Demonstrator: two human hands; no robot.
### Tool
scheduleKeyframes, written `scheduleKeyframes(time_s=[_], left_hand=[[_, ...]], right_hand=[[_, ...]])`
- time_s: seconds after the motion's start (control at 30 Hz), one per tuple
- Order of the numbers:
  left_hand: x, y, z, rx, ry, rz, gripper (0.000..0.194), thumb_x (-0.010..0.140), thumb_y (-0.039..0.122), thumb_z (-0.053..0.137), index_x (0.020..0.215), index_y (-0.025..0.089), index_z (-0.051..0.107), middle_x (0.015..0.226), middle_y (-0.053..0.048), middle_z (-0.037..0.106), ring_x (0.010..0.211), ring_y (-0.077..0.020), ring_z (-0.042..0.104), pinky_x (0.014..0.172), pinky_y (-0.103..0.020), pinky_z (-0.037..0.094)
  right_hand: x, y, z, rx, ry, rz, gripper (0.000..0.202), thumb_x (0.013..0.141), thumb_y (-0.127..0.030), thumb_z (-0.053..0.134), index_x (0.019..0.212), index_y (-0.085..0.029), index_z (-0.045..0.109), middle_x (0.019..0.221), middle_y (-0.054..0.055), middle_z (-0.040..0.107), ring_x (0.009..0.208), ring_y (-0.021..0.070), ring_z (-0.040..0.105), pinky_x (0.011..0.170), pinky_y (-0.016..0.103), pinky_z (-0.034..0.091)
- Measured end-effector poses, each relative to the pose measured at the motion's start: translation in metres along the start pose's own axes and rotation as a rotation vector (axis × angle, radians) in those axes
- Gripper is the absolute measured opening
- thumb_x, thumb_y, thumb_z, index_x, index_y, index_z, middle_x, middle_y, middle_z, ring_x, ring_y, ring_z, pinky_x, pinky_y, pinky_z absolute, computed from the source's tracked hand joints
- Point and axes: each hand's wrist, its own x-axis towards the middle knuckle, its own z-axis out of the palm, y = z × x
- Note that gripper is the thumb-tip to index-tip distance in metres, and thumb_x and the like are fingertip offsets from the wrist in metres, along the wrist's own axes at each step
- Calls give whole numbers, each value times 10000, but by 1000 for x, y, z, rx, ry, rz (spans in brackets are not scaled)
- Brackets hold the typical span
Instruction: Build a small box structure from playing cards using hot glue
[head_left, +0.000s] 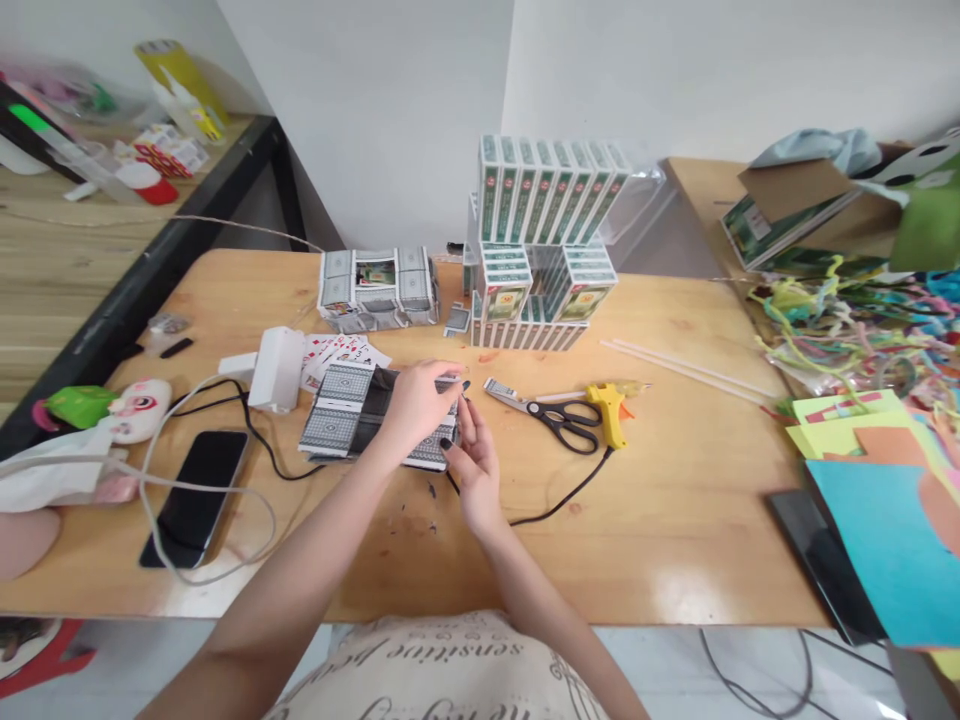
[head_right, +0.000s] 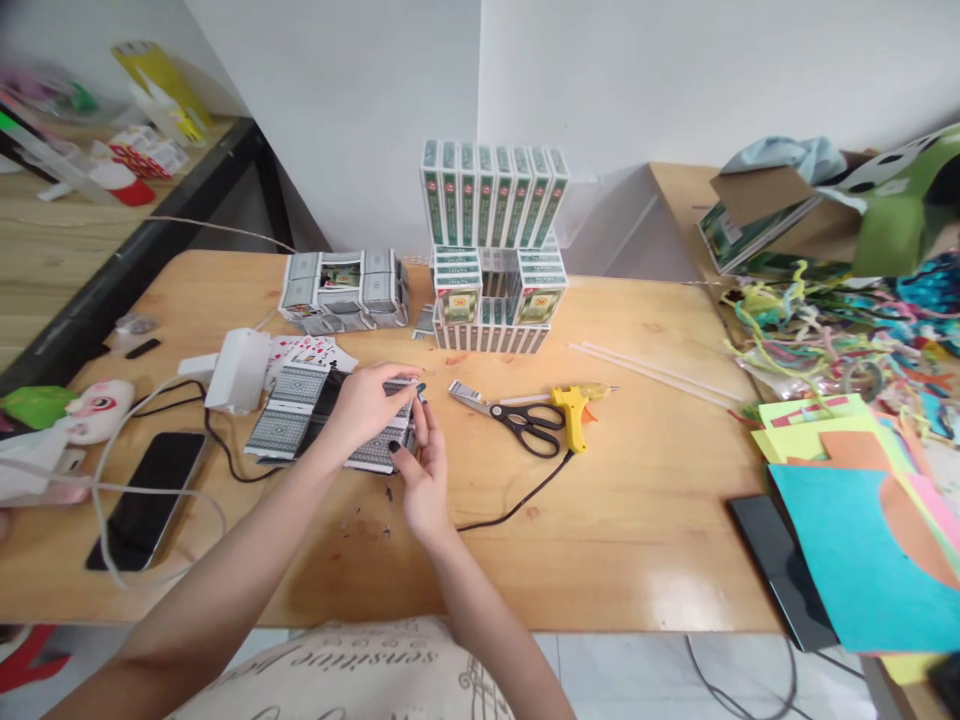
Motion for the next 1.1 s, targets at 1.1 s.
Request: scheduleKeyframes(time_s=[1.1], left_hand=[[-14, -5, -14, 55, -147, 143, 393, 794, 247, 513, 1179, 215, 584, 1267, -38, 583, 1217, -190, 499, 1153, -478, 141]], right_hand=[[1, 5, -11, -53, -18, 15, 647, 734, -216, 643, 1320, -279, 376, 1482, 70, 325, 1362, 220, 299, 1103, 460, 249]])
